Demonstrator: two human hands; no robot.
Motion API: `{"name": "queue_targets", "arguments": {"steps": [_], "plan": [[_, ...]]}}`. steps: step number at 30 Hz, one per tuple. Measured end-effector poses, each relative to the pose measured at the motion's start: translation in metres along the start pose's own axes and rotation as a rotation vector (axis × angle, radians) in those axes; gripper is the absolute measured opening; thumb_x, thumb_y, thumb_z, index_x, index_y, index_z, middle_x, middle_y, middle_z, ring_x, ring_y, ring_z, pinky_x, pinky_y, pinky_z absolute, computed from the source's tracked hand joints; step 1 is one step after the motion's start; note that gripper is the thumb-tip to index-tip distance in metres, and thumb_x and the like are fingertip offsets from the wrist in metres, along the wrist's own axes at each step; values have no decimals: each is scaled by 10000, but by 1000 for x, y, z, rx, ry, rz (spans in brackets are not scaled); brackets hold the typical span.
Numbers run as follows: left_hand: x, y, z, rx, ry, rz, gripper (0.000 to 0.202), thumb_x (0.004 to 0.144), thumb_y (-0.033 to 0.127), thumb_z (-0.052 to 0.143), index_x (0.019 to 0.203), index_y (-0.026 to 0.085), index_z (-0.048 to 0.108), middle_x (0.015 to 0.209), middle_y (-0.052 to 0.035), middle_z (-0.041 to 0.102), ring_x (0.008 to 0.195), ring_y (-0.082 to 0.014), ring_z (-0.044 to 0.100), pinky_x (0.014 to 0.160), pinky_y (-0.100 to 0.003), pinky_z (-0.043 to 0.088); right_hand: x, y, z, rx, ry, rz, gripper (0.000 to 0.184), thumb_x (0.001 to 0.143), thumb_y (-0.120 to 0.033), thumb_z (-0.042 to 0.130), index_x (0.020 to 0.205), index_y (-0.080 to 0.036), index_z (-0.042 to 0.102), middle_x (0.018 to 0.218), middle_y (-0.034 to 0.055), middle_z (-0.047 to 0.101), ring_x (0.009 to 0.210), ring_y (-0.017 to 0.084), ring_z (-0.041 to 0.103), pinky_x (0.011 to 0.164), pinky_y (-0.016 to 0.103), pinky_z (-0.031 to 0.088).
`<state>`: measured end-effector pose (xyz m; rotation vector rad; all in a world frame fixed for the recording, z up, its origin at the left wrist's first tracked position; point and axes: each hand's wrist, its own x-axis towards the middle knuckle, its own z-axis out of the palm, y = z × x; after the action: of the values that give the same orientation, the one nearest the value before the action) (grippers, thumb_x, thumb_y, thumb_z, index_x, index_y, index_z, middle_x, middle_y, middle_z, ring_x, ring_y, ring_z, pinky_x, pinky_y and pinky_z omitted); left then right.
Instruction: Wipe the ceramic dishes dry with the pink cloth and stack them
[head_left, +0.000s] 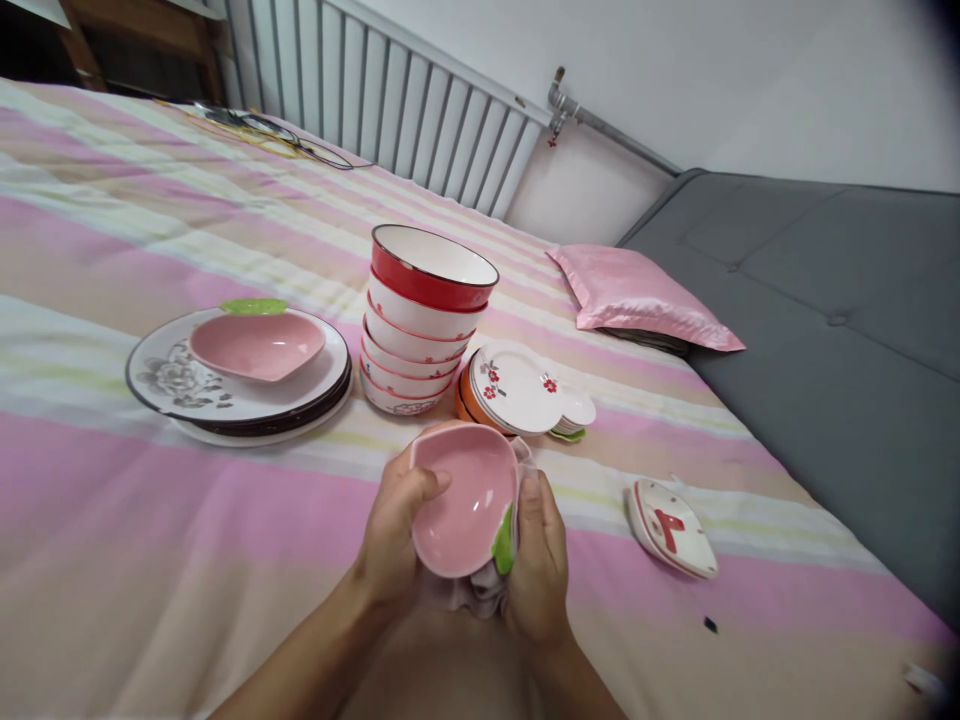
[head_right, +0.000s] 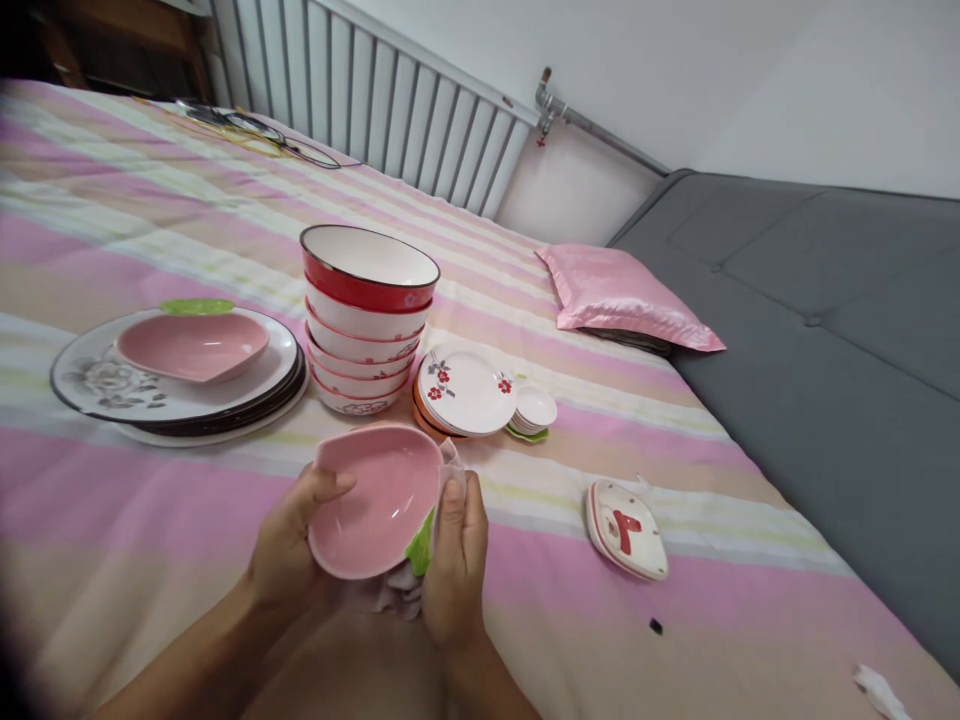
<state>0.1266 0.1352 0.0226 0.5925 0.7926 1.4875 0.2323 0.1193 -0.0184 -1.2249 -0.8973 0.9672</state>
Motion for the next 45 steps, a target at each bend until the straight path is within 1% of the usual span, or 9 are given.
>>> {"name": "queue_targets", "arguments": {"steps": [3,9,19,22,25,29,37,41,45], "plan": [[0,-1,-3,-32,-83,-20,338,654,252,568,952,158,698,863,-72,715,866,-311,653,742,-410,526,0,1,0,13,-25,11,498,899,-502,448,1309,-224,498,1188,64,624,1216,204,492,981,345,409],[-2,-1,-6,3,-156,131,421,660,283,583,1059,170,653,1004,-91,690,962,-327,617,774,-394,498,-6,5,1,3,-50,72,465,909,-517,422,1223,-206,564,1131,59,651,1121,208,561,965,357,423],[-5,-2,-10,97,-41,305,506,647,340,599,1126,179,616,1084,-89,657,1017,-335,586,805,-388,491,-17,-8,15,112,-73,168,505,864,-512,500,1266,-211,555,1247,70,611,1210,236,520,1009,389,416],[-7,-1,-10,149,-24,367,475,652,331,595,1106,193,627,1071,-83,662,1021,-326,584,790,-371,493,-19,-11,16,159,-164,226,536,874,-532,471,1282,-190,538,1228,84,622,1197,243,532,985,396,438],[-9,-1,-10,174,-2,408,473,630,313,603,1085,193,640,1085,-88,657,1034,-336,579,803,-382,491,-18,-12,15,216,-260,279,552,879,-531,461,1306,-185,514,1213,100,630,1126,248,585,913,392,490],[-9,-2,-11,173,-10,465,484,638,308,603,1109,201,632,1099,-81,654,1054,-334,569,828,-394,486,-17,-13,16,226,-288,260,542,881,-530,454,1282,-175,540,1105,109,679,1002,251,643,827,383,525],[-2,2,-11,98,-58,316,498,641,326,602,1115,173,625,1095,-94,659,1005,-329,595,794,-376,496,-16,-12,15,141,-204,154,525,883,-526,457,1306,-218,504,1237,80,608,1217,229,509,1034,414,378],[0,2,-10,51,-74,229,522,625,300,608,1128,165,632,1042,-100,683,979,-330,613,779,-385,504,-9,-11,9,63,-244,99,537,898,-524,433,1337,-217,463,1265,82,582,1251,228,466,1067,427,328],[4,0,-12,10,-40,120,470,649,288,586,1094,158,657,903,-86,713,912,-330,641,737,-404,520,-3,-11,2,-58,-242,9,474,909,-504,431,1287,-224,493,1230,65,588,1172,204,513,1028,369,364]]}}
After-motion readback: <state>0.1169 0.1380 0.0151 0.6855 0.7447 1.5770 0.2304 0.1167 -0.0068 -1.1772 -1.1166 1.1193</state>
